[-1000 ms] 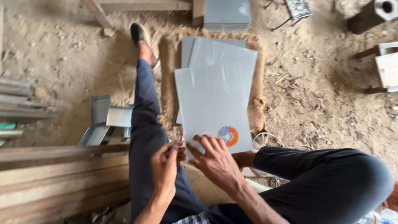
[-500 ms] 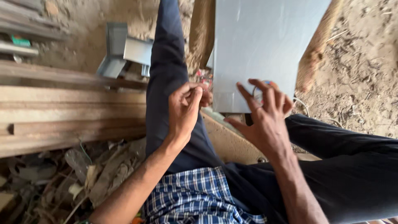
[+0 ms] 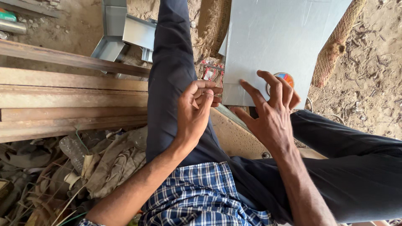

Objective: The person sits on the ground and wraps a roll of tape around the edges of a flat metal sheet. They repeatedly pull tape from the roll, press it onto the sheet's edge, and smooth it down. The person handles the tape roll and the metal sheet throughout the task.

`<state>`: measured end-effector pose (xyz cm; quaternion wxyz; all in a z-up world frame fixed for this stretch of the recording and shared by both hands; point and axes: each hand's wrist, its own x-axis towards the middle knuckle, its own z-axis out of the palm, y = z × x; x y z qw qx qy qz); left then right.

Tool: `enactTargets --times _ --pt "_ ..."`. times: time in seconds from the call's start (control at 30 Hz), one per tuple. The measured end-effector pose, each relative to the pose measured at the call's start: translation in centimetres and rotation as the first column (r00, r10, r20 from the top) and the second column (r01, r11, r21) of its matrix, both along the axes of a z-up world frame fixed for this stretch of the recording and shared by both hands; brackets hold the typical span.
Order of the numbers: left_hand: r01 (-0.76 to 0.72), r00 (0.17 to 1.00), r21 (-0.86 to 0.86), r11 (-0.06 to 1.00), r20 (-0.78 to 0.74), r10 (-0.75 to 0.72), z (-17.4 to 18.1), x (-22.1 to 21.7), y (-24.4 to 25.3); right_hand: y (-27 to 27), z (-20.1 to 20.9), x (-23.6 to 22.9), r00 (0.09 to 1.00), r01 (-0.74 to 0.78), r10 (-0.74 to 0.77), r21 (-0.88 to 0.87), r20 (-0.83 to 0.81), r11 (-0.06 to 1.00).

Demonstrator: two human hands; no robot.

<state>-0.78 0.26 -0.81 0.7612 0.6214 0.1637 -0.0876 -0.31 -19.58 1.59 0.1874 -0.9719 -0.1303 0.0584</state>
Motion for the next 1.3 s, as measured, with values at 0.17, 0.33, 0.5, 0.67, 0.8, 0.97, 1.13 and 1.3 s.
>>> enactTargets --times 0.17,0.33,0.5,0.67,0.8,0.97,1.13,1.3 --pt "0.01 0.999 0.023 1.0 0.044 -0.011 -0.2 -0.4 0.1 -0.1 -0.5 -0.3 0.999 0.016 -0.015 -0.035 0.03 0.999" --pt "0.009 0.994 0.136 0.991 0.105 -0.023 0.2 -0.9 0.1 -0.1 -0.5 -0.5 0.999 0.016 -0.015 -0.039 0.034 0.999" --pt "-0.028 0.996 -0.04 0.999 0.083 0.031 2.2 1.4 -0.4 0.8 1.1 1.8 0.987 0.012 -0.004 -0.051 0.163 0.999" --pt "0.003 0.995 0.07 0.998 0.099 -0.01 1.0 -0.2 0.2 -0.2 1.4 0.7 0.996 0.006 -0.007 0.012 0.086 1.0" --pt "0.033 0.999 -0.054 0.998 -0.033 -0.035 -0.3 0.0 -0.2 -2.6 1.8 0.6 0.968 0.206 -0.211 0.054 0.134 0.977" --pt "0.063 0.997 -0.009 0.998 -0.039 -0.063 1.1 0.0 0.0 -3.7 3.4 1.5 0.937 0.338 -0.34 0.04 0.073 0.94" --pt "0.068 0.995 0.0 0.998 -0.077 -0.068 0.9 0.2 -0.2 -3.5 4.0 1.5 0.965 0.26 -0.261 0.034 0.022 0.965" --pt "0.033 0.996 -0.026 0.999 -0.076 -0.035 0.3 0.1 -0.3 -2.5 4.1 1.2 0.986 0.166 -0.166 -0.006 0.002 0.986"
